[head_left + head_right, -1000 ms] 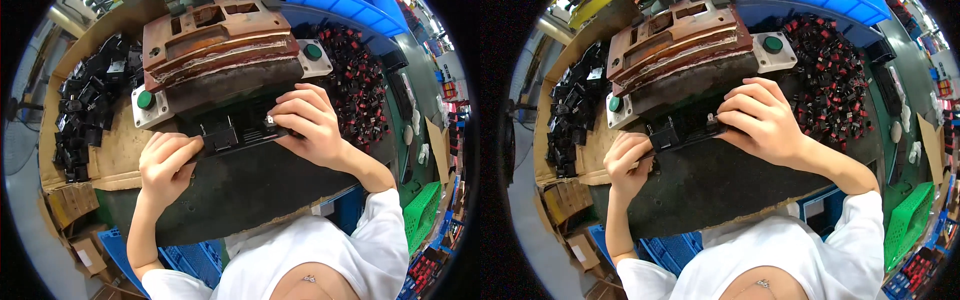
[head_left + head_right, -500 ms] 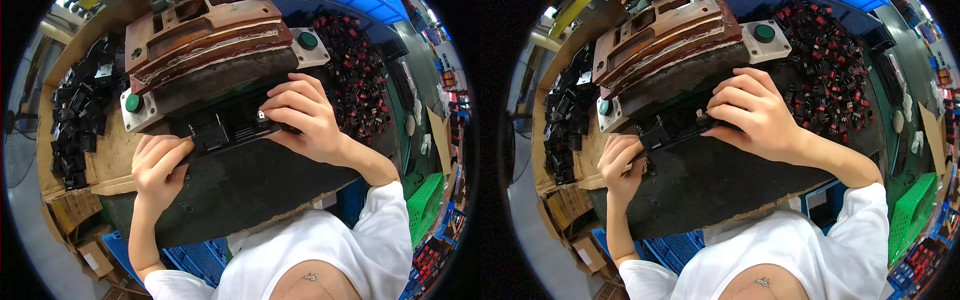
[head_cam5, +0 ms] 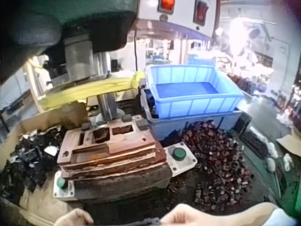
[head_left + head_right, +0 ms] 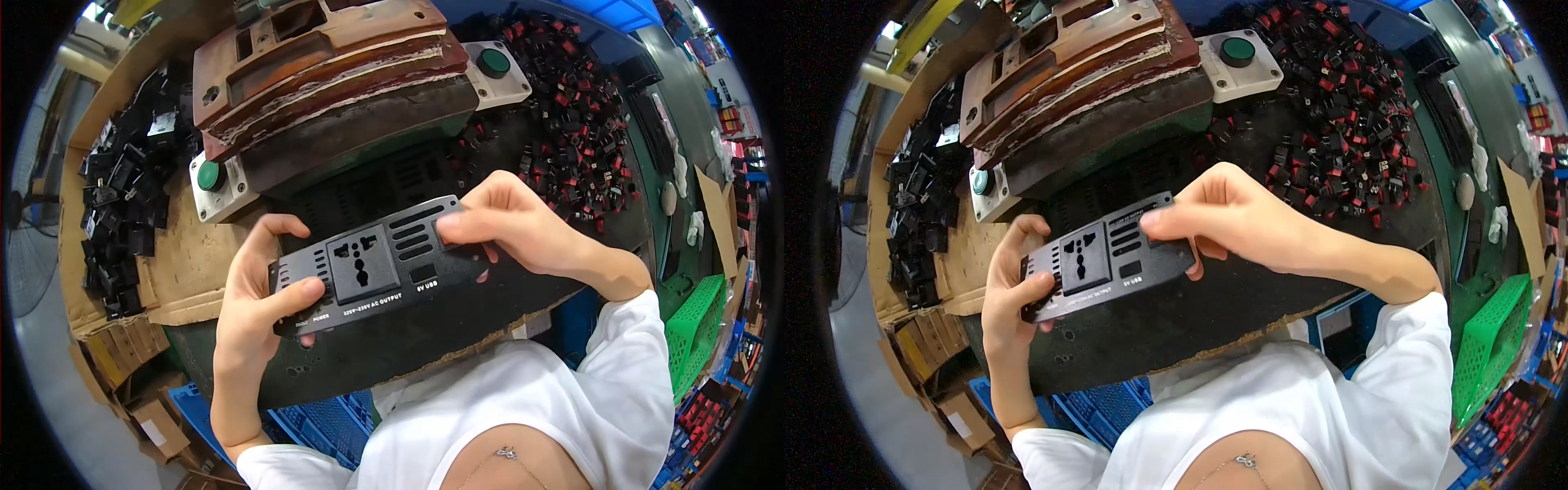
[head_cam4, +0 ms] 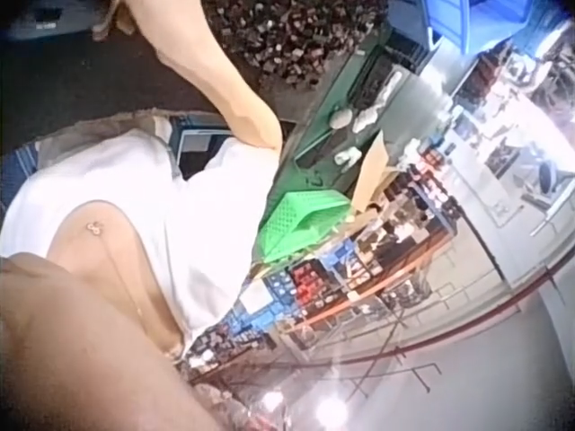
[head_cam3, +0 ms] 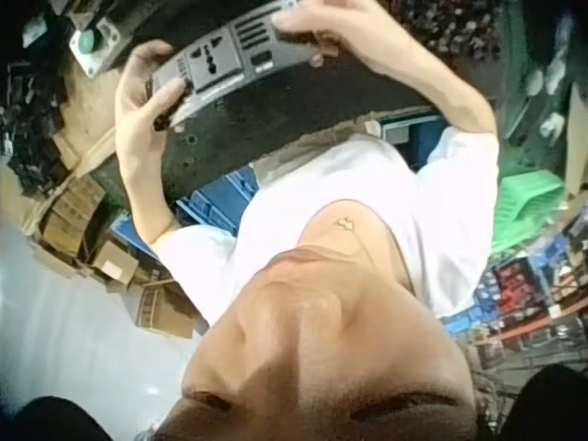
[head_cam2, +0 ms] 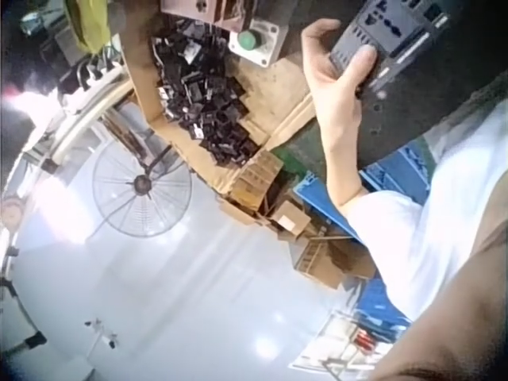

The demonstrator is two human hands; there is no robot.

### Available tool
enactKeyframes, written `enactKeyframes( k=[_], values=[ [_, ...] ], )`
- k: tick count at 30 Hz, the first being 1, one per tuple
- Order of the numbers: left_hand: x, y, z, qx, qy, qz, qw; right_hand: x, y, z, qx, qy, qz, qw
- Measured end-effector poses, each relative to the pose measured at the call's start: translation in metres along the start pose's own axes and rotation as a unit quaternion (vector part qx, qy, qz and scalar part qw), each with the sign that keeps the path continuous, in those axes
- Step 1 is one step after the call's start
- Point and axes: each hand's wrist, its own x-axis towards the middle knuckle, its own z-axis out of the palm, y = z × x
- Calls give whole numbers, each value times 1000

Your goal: Assembling electronic components and switches into a plastic housing using a press machine.

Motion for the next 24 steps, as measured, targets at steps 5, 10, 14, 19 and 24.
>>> enactKeyframes(
  k=[5,10,14,19,24],
  values=[
    [-2,0,2,-107,-22,-90,990,7,16,-15,91,1,50,995],
    [0,0,0,-155,-36,-93,983,6,10,-9,87,22,85,992],
    [3,-6,-6,-201,-61,-78,975,4,6,-4,137,34,114,983],
    [1,-5,-6,-241,-28,-95,966,4,7,-1,183,30,144,972],
    [0,-1,-2,-269,10,-114,956,6,15,-10,224,-18,155,962]
  ],
)
